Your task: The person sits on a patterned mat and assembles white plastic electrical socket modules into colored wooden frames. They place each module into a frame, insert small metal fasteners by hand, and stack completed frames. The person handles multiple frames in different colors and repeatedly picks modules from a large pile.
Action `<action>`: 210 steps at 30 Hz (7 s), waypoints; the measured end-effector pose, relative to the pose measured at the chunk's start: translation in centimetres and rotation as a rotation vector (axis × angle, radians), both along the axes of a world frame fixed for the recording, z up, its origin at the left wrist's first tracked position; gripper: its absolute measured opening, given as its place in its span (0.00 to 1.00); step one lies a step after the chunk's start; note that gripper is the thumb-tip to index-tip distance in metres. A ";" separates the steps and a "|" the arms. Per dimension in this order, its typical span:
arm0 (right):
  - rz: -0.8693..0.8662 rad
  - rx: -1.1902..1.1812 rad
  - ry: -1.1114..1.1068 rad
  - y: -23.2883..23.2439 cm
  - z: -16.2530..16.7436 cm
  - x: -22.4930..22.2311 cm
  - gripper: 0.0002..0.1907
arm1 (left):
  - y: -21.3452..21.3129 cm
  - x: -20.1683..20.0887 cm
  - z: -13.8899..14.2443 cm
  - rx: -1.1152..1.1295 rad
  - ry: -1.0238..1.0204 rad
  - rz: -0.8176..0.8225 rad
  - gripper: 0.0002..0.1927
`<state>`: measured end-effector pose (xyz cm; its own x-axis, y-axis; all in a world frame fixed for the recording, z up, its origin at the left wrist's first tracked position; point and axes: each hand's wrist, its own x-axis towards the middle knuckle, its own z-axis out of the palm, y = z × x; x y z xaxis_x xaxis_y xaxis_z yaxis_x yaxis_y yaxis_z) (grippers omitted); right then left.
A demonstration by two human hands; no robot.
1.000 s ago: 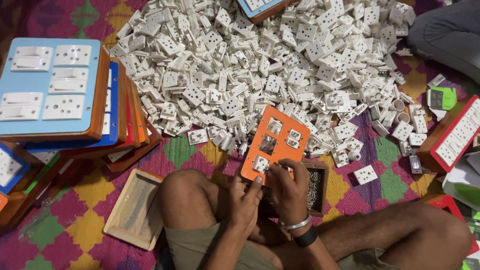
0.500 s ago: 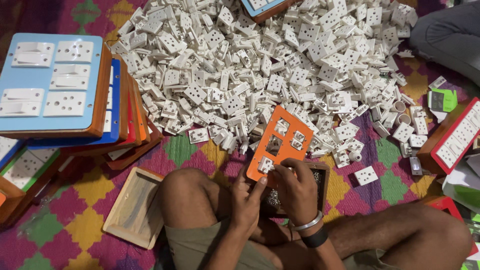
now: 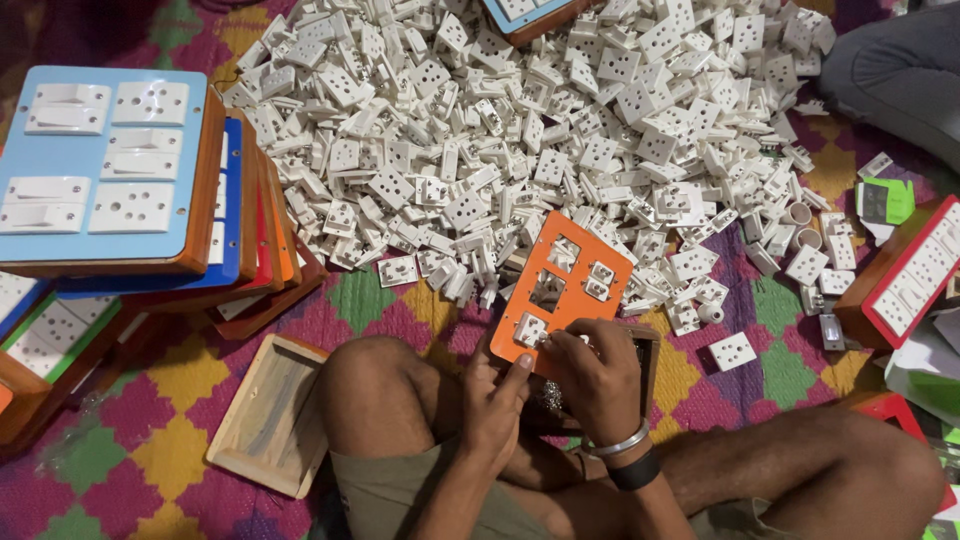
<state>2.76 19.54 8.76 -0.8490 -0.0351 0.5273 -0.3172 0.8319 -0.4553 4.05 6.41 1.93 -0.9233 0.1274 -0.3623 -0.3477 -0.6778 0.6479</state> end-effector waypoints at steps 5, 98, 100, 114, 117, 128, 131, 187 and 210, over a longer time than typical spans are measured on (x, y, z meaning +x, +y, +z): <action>-0.006 -0.012 0.020 0.1 0.1 -0.1 0.10 | 0.1 -0.1 0.1 0.011 0.009 -0.006 0.19; -0.157 -0.251 -0.032 -0.5 -1.5 1.7 0.12 | -1.3 -1.4 -0.4 0.111 -0.031 0.126 0.22; -0.220 -0.300 -0.155 0.3 -2.3 2.4 0.08 | -2.1 -2.2 -0.6 0.128 -0.021 0.192 0.21; 0.014 0.180 -0.564 -0.7 -6.3 3.7 0.10 | -3.5 -2.8 -1.2 0.102 -0.004 0.224 0.17; 0.023 0.091 -0.482 -0.2 -5.7 4.0 0.12 | -3.2 -2.7 -1.3 0.114 0.014 0.230 0.17; -0.009 -0.452 -0.603 3.1 -0.9 2.4 0.12 | -2.7 -1.8 -1.0 -0.117 0.008 0.038 0.26; 0.074 -0.365 -0.449 3.3 0.8 2.4 0.15 | -1.9 -1.1 -1.2 -0.141 0.038 -0.058 0.24; -0.135 -0.640 -0.292 1.2 -1.7 1.4 0.10 | -0.3 0.7 2.1 -0.437 0.382 -0.264 0.26; -0.179 -1.508 -0.519 4.3 -2.8 2.0 0.14 | -3.6 -3.1 1.2 -0.020 0.321 0.203 0.32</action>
<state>4.72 23.81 5.93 -0.8746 0.3400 -0.3457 0.1729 -0.4475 -0.8774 0.98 2.78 3.12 -0.9960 -0.0738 -0.0508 0.0152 -0.6977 0.7162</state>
